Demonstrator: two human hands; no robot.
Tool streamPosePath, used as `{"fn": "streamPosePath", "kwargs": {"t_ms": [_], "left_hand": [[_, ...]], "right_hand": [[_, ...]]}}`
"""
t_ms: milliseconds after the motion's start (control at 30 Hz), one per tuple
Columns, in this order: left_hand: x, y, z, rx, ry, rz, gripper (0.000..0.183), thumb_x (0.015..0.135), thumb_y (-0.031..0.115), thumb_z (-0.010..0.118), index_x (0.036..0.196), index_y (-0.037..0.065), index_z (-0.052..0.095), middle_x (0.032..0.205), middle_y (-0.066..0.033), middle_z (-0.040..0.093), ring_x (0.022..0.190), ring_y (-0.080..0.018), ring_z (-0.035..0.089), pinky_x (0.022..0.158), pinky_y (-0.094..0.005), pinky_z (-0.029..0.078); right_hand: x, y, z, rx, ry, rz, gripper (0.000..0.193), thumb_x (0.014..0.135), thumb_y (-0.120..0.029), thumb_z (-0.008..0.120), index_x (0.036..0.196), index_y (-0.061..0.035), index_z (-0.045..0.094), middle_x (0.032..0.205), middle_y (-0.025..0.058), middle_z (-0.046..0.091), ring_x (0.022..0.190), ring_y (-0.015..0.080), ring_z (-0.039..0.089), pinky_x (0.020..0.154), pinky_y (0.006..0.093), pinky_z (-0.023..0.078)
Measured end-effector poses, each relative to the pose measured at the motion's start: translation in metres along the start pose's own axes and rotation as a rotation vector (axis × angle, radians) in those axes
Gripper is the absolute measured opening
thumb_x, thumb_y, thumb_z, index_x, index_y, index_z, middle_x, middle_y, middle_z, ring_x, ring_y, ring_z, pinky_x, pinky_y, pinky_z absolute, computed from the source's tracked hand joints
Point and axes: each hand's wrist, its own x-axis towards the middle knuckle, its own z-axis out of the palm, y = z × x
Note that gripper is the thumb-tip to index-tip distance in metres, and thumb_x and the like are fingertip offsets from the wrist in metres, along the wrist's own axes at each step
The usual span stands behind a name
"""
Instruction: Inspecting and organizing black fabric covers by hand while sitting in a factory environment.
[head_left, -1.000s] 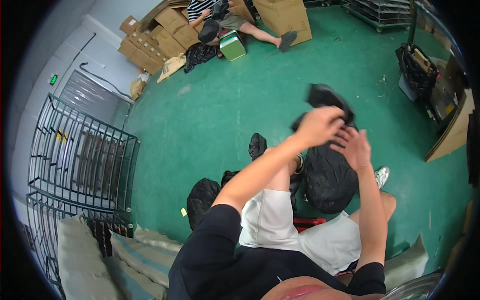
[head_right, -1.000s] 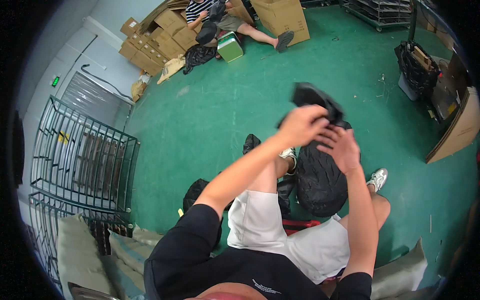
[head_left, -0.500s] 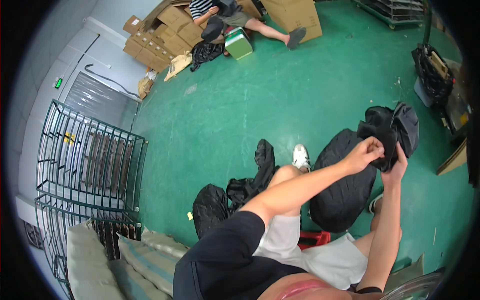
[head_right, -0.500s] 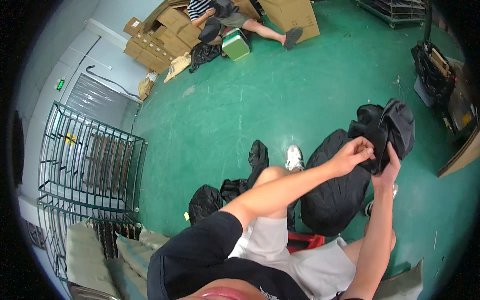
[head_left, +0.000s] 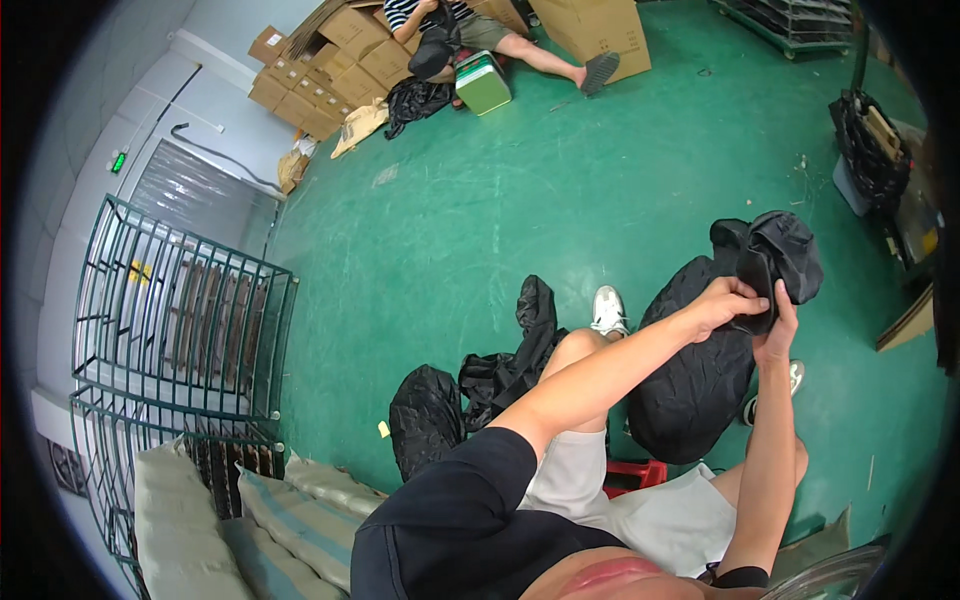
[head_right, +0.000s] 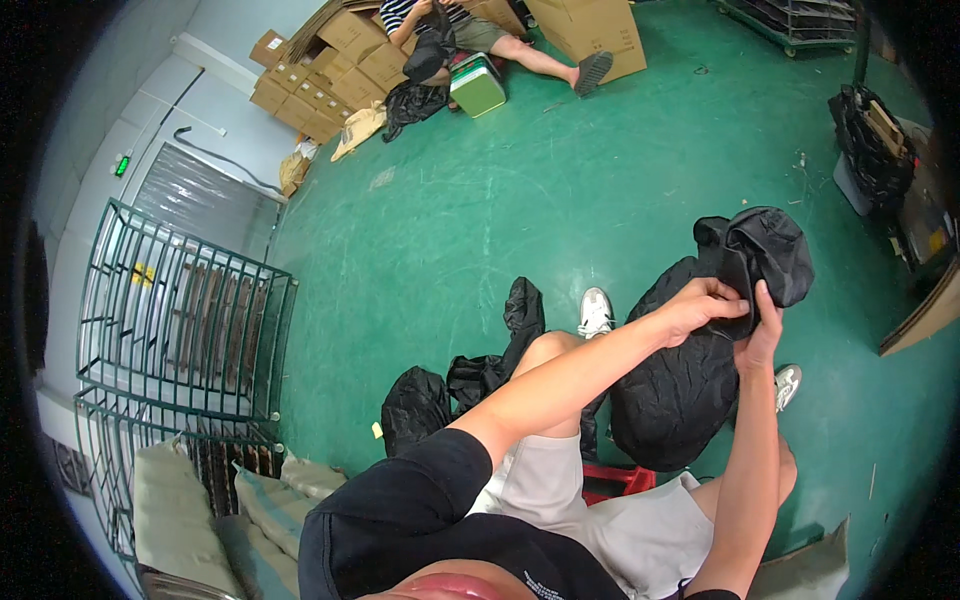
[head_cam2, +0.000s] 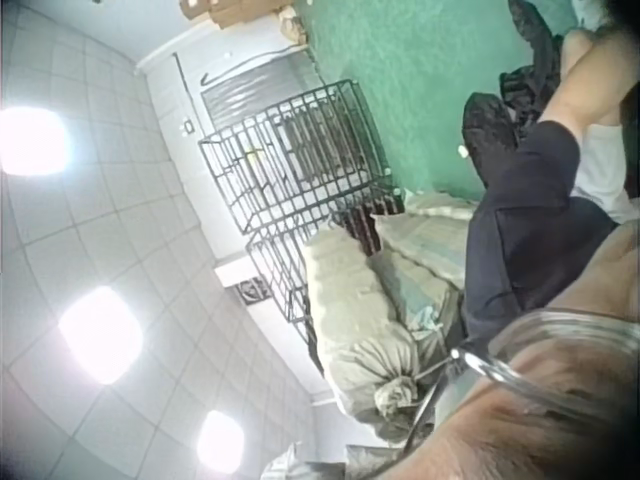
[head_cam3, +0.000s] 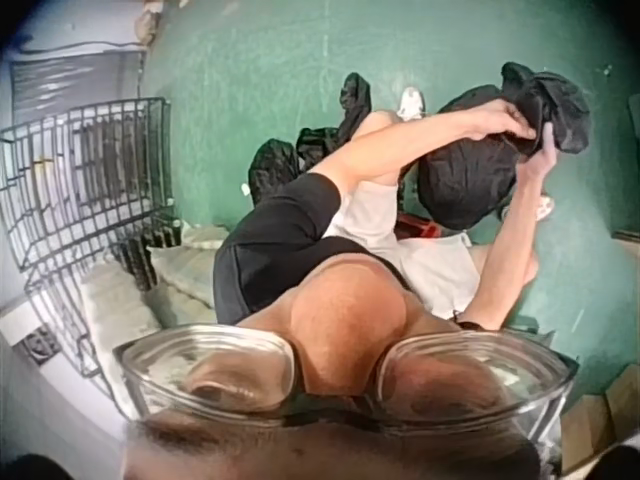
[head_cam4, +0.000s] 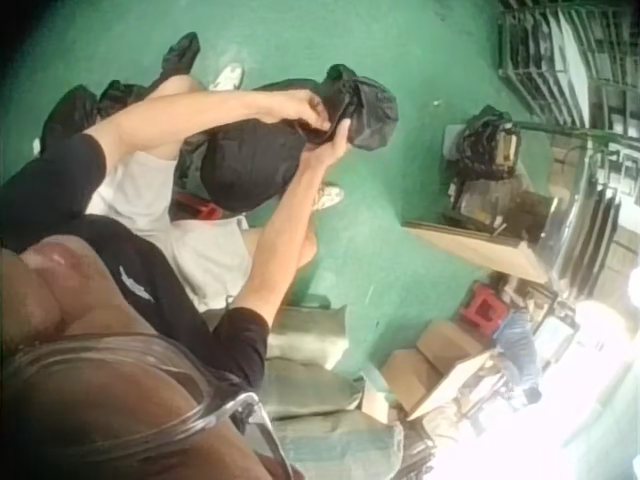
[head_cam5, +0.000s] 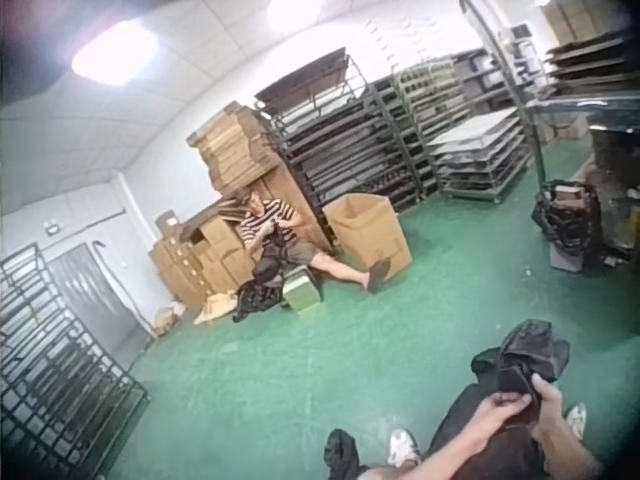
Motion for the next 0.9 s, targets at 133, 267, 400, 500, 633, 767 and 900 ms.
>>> {"fn": "streamPosePath", "kwargs": {"t_ms": [133,267,400,500,633,767,900], "left_hand": [[-0.006,0.011,-0.02,0.065,-0.11,-0.2,0.033,0.082,0.026,0.076,0.102,0.001,0.066,0.09,-0.0025,0.066,0.061,-0.0051,0.051,0.046,-0.0223,0.035],[-0.023,0.034,-0.027,0.062,-0.235,-0.04,0.027,0.085,0.019,0.073,0.106,0.003,0.067,0.1,0.0001,0.068,0.087,-0.0087,0.062,0.081,-0.026,0.048],[-0.009,0.019,-0.022,-0.075,-0.181,0.213,0.023,0.083,0.007,0.069,0.106,0.002,0.067,0.099,-0.0007,0.069,0.087,-0.0105,0.062,0.084,-0.0276,0.048],[-0.005,0.029,-0.023,-0.218,-0.058,0.322,0.031,0.078,-0.002,0.064,0.109,0.001,0.064,0.102,-0.0032,0.067,0.093,-0.0148,0.063,0.086,-0.0296,0.049],[-0.006,0.047,-0.035,-0.263,0.026,0.393,0.027,0.079,-0.003,0.063,0.105,0.003,0.065,0.101,-0.0042,0.068,0.09,-0.0157,0.064,0.084,-0.0302,0.05],[-0.007,0.046,-0.034,-0.155,0.114,0.46,0.014,0.086,0.002,0.064,0.099,0.005,0.065,0.094,-0.0002,0.066,0.082,-0.0105,0.062,0.078,-0.0261,0.049],[-0.006,0.024,-0.023,0.153,-0.012,0.471,0.013,0.096,0.016,0.06,0.094,0.004,0.065,0.092,0.003,0.064,0.085,-0.0065,0.057,0.077,-0.0231,0.046]], "right_hand": [[0.007,0.007,-0.001,0.114,0.005,0.1,0.04,0.087,-0.021,0.067,0.12,-0.0014,0.059,0.113,0.011,0.066,0.098,0.0239,0.065,0.088,0.0382,0.052],[0.011,0.01,0.018,0.159,-0.112,0.135,0.041,0.088,-0.028,0.066,0.119,-0.003,0.059,0.108,0.0105,0.067,0.095,0.022,0.066,0.086,0.0349,0.052],[-0.004,-0.012,0.025,0.144,-0.037,0.013,0.054,0.089,-0.038,0.066,0.125,-0.0002,0.054,0.115,0.0109,0.064,0.106,0.0199,0.06,0.093,0.0355,0.046],[0.007,-0.004,0.001,-0.218,0.057,0.055,0.065,0.087,-0.049,0.066,0.126,0.0017,0.053,0.116,0.0118,0.062,0.105,0.02,0.059,0.091,0.035,0.045],[0.003,-0.015,-0.003,-0.788,-0.092,0.299,0.066,0.087,-0.046,0.067,0.124,0.005,0.049,0.112,0.0163,0.061,0.106,0.0221,0.057,0.089,0.0344,0.045],[-0.009,0.004,-0.007,-0.758,-0.062,0.004,0.089,0.077,-0.032,0.08,0.143,-0.0043,0.027,0.135,0.0225,0.046,0.118,0.0331,0.052,0.099,0.0422,0.043],[-0.02,0.009,0.012,-0.758,-0.394,-0.306,0.096,0.073,-0.016,0.079,0.147,-0.0043,0.02,0.128,0.0197,0.052,0.113,0.0303,0.056,0.097,0.0391,0.045]]}}
